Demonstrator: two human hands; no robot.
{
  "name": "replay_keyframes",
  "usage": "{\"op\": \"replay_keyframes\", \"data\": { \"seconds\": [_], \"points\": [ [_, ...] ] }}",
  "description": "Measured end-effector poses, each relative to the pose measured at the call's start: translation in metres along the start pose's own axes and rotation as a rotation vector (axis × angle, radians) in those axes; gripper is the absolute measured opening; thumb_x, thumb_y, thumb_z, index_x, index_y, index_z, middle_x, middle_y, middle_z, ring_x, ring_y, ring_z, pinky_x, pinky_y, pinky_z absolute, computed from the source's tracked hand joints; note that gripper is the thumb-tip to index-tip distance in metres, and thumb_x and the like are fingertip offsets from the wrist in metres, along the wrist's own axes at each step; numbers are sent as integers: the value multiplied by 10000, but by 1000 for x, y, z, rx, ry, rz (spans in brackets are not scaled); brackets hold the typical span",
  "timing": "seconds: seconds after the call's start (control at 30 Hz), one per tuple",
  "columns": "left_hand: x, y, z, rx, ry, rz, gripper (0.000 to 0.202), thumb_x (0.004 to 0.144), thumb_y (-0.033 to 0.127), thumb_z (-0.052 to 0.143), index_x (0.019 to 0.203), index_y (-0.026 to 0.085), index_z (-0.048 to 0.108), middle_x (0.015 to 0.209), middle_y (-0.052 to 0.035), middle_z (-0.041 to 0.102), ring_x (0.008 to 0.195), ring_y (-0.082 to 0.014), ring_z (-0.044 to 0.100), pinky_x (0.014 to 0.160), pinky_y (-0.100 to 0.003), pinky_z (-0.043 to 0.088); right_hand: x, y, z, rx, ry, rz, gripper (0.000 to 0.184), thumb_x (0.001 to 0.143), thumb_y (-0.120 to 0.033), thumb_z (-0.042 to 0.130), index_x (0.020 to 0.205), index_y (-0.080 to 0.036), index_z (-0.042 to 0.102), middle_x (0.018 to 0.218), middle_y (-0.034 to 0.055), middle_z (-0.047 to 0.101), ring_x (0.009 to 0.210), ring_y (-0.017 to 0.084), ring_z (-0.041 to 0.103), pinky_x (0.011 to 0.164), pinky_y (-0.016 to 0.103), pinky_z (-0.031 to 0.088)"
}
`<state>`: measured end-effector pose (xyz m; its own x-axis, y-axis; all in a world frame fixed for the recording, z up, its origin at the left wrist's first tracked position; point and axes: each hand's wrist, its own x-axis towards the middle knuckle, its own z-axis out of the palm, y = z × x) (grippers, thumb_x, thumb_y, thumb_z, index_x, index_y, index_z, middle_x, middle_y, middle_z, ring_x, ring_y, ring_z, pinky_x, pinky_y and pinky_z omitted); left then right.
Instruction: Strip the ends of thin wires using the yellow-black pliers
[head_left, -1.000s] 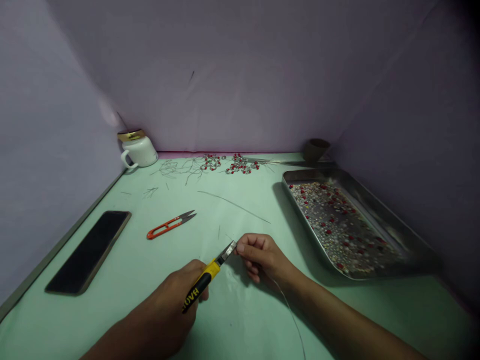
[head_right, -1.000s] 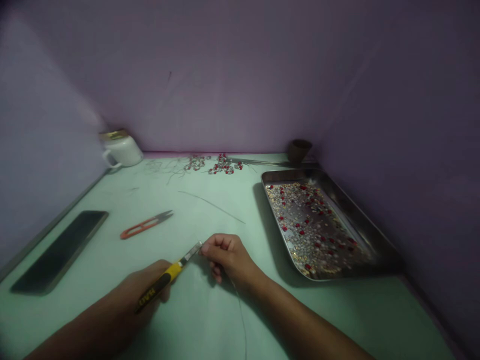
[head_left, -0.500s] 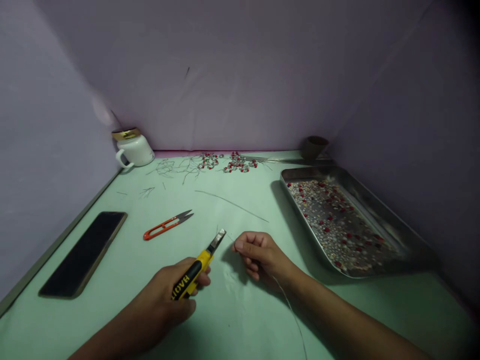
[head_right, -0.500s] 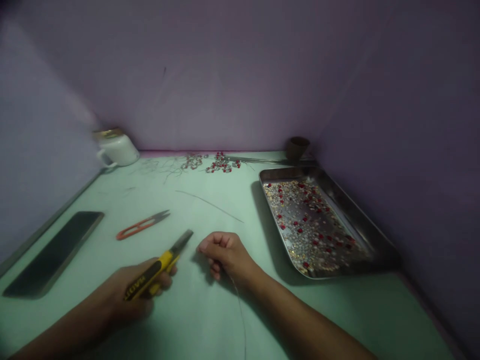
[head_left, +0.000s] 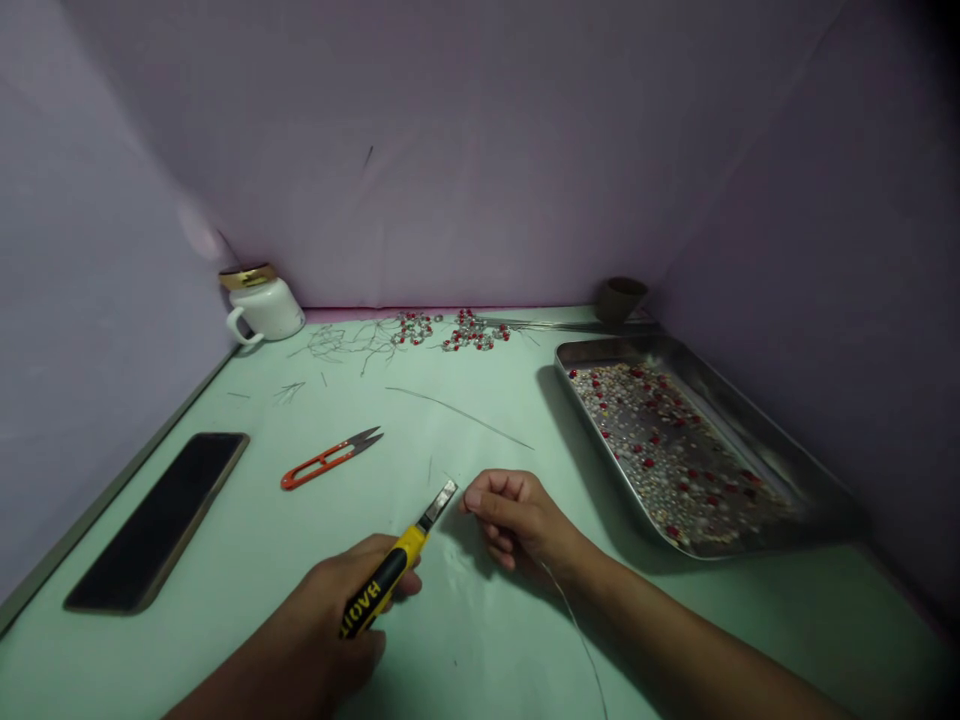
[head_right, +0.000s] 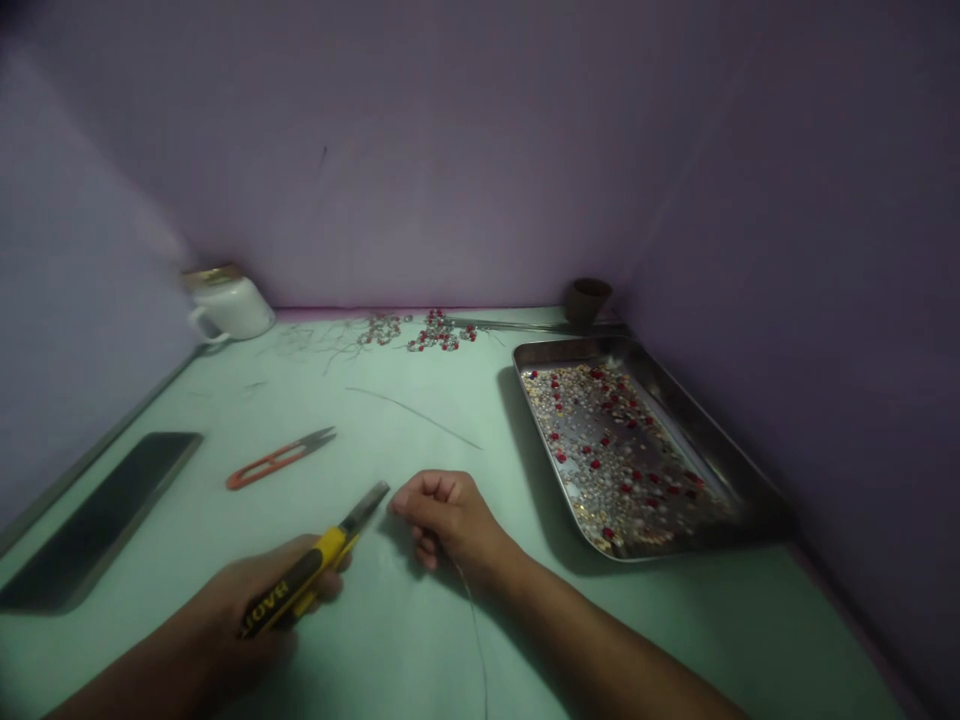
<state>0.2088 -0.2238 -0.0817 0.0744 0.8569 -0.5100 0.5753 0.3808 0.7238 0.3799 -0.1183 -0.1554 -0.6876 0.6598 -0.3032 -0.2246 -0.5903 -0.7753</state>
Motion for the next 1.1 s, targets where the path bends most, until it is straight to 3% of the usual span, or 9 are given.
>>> {"op": "replay_keyframes", "data": {
  "seconds": [0.1,0.23,0.33,0.57,0.67,0.83,0.93,1.1],
  "points": [
    [2,0,2,-1,-1,34,396,573,41,389,893,220,536,934,15,588,850,-166,553,762,-263,428,0,0,0,-10,3,8,194,662,-304,703,641,-130,619,358,-83,414,279,20,276,258,140,257],
    [5,-3,6,48,46,16,188,667,86,381,743,208,503,816,4,578,751,-170,543,698,-279,429,-1,0,1,-35,13,7,214,643,-324,710,630,-135,610,349,-88,404,274,20,268,258,142,254],
    [7,-7,9,73,74,37,136,696,111,380,696,202,481,822,-11,586,777,-185,547,723,-299,420,0,0,2,-57,17,13,239,618,-343,722,621,-139,597,349,-93,397,276,17,259,261,142,239],
    [11,-18,6,-62,69,156,231,562,53,386,694,195,512,687,39,506,595,-122,443,529,-223,352,-3,-2,7,-78,77,-42,288,564,-369,732,596,-150,548,358,-97,382,292,12,217,270,152,156],
    [17,-25,5,-208,51,138,257,504,30,421,665,187,546,591,63,477,535,-104,394,475,-209,290,-6,-1,10,-77,100,-72,276,556,-349,728,595,-154,536,372,-91,393,299,13,221,280,159,135],
    [19,-29,7,-446,27,105,190,429,0,513,533,140,588,662,-3,609,553,-126,475,467,-217,317,-11,5,15,-137,168,-164,231,571,-322,692,590,-151,537,362,-92,391,296,15,228,287,162,145],
    [18,-34,-9,-553,165,79,195,413,30,498,552,156,552,621,-23,621,534,-157,526,460,-238,383,-24,11,13,-174,194,-198,230,568,-325,684,582,-153,534,345,-101,364,290,16,214,286,165,142],
    [19,-47,-61,-686,658,72,213,413,49,519,543,193,432,547,40,537,472,-120,503,412,-200,386,-48,18,3,-130,254,-210,249,573,-342,705,599,-145,554,380,-95,373,318,15,208,303,165,118]
  ]
}}
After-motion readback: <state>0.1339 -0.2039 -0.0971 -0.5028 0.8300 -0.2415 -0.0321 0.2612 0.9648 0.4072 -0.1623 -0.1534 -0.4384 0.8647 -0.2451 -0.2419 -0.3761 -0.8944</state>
